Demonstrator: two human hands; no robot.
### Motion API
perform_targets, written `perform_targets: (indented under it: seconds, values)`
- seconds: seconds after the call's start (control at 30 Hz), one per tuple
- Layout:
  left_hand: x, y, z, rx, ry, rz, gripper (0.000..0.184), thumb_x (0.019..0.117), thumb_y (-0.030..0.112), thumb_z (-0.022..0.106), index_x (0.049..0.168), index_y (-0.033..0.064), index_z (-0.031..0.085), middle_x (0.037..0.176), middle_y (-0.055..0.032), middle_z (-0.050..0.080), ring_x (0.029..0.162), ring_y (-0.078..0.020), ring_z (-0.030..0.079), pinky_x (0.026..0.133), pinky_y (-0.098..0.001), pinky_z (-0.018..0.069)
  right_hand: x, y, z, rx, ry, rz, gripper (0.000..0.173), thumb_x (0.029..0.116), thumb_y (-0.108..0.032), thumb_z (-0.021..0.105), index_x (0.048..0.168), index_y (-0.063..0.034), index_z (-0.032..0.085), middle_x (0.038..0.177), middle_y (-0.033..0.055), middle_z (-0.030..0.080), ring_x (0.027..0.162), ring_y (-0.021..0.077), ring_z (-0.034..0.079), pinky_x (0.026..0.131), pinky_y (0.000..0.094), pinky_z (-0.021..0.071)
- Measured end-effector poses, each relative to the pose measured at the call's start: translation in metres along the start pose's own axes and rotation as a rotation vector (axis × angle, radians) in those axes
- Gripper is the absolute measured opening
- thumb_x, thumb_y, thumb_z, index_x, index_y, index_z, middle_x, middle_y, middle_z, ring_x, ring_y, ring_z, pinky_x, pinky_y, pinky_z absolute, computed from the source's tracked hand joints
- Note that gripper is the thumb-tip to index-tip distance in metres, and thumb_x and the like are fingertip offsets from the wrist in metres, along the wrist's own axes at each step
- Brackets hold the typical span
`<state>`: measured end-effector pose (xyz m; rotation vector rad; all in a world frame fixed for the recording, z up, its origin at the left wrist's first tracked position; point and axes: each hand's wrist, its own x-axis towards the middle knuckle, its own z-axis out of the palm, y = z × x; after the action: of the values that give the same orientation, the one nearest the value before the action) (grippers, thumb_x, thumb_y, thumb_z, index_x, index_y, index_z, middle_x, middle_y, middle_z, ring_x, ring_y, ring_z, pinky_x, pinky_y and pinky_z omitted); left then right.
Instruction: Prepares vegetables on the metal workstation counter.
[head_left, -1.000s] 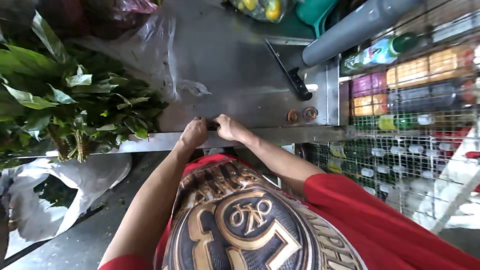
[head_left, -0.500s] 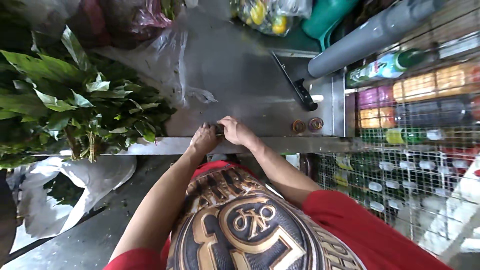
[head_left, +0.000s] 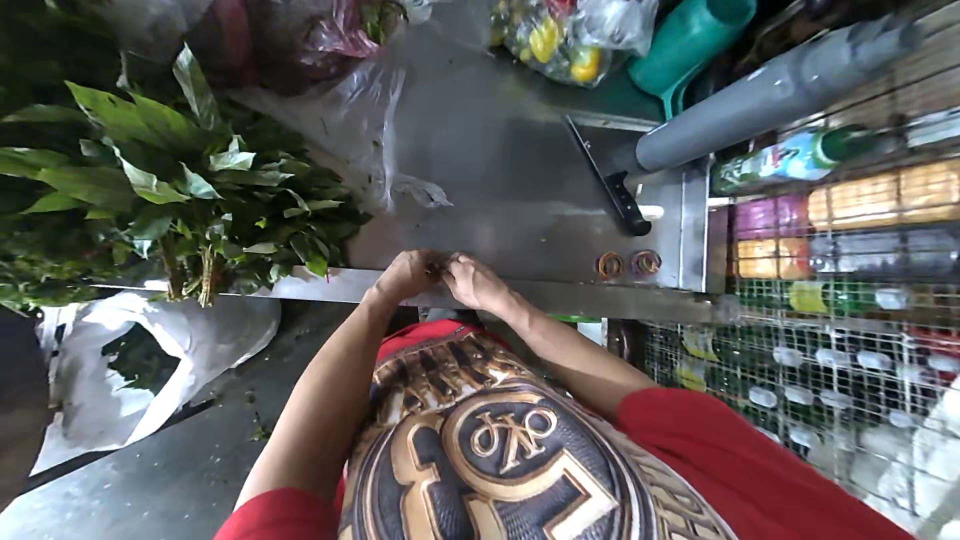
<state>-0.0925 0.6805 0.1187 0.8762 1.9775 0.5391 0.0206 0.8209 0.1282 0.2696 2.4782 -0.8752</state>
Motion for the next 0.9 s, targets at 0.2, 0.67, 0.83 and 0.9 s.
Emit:
perform_targets:
  seconds: [0.2,0.67,0.83,0.9]
  values:
    - [-0.013,0.003,-0.017,0.043,-0.089,0.018,0.043,0.0881,0.016,0.080,0.129,0.0112,0.067,0.125,-0.0153,0.068,0.116,-0.0334,0.065,0.102,-0.0582,0.0500,0.018,0.003,-0.024,-0.002,-0.249,0.004,0.038,0.0990,-0.033,0.068,0.125,-0.0051,0.067,0.129,0.0172,0.063,0.121,0.0319,0.061,0.104,0.0522,0.0491]
    - [-0.215,-0.098,-0.006,-0.300,0.641,-0.424,0.027,0.1008,0.010,0.060,0.127,0.0078,0.067,0.122,-0.0095,0.071,0.107,-0.0211,0.070,0.096,-0.0467,0.0565,0.038,0.009,-0.033,0.070,-0.267,-0.029,0.024,0.0944,-0.024,0.076,0.112,-0.0076,0.074,0.111,0.0151,0.072,0.106,0.0311,0.068,0.097,0.0559,0.0526]
    - [-0.305,-0.176,0.086,-0.646,0.770,-0.728,0.031,0.0988,0.004,0.056,0.128,0.0033,0.065,0.124,-0.0119,0.070,0.109,-0.0205,0.070,0.098,-0.0421,0.0566,0.025,-0.051,-0.033,0.116,-0.235,-0.091,0.019,0.0954,-0.022,0.075,0.109,-0.0083,0.074,0.103,0.0118,0.073,0.092,0.0253,0.071,0.088,0.0519,0.0569]
    - [-0.338,-0.214,0.133,-0.775,0.761,-0.869,0.032,0.0993,0.007,0.055,0.129,0.0043,0.065,0.125,-0.0132,0.069,0.111,-0.0240,0.069,0.097,-0.0463,0.0561,0.021,-0.094,-0.021,0.165,-0.267,-0.115,0.024,0.0956,-0.023,0.075,0.113,-0.0062,0.073,0.107,0.0108,0.073,0.094,0.0205,0.070,0.090,0.0448,0.0567]
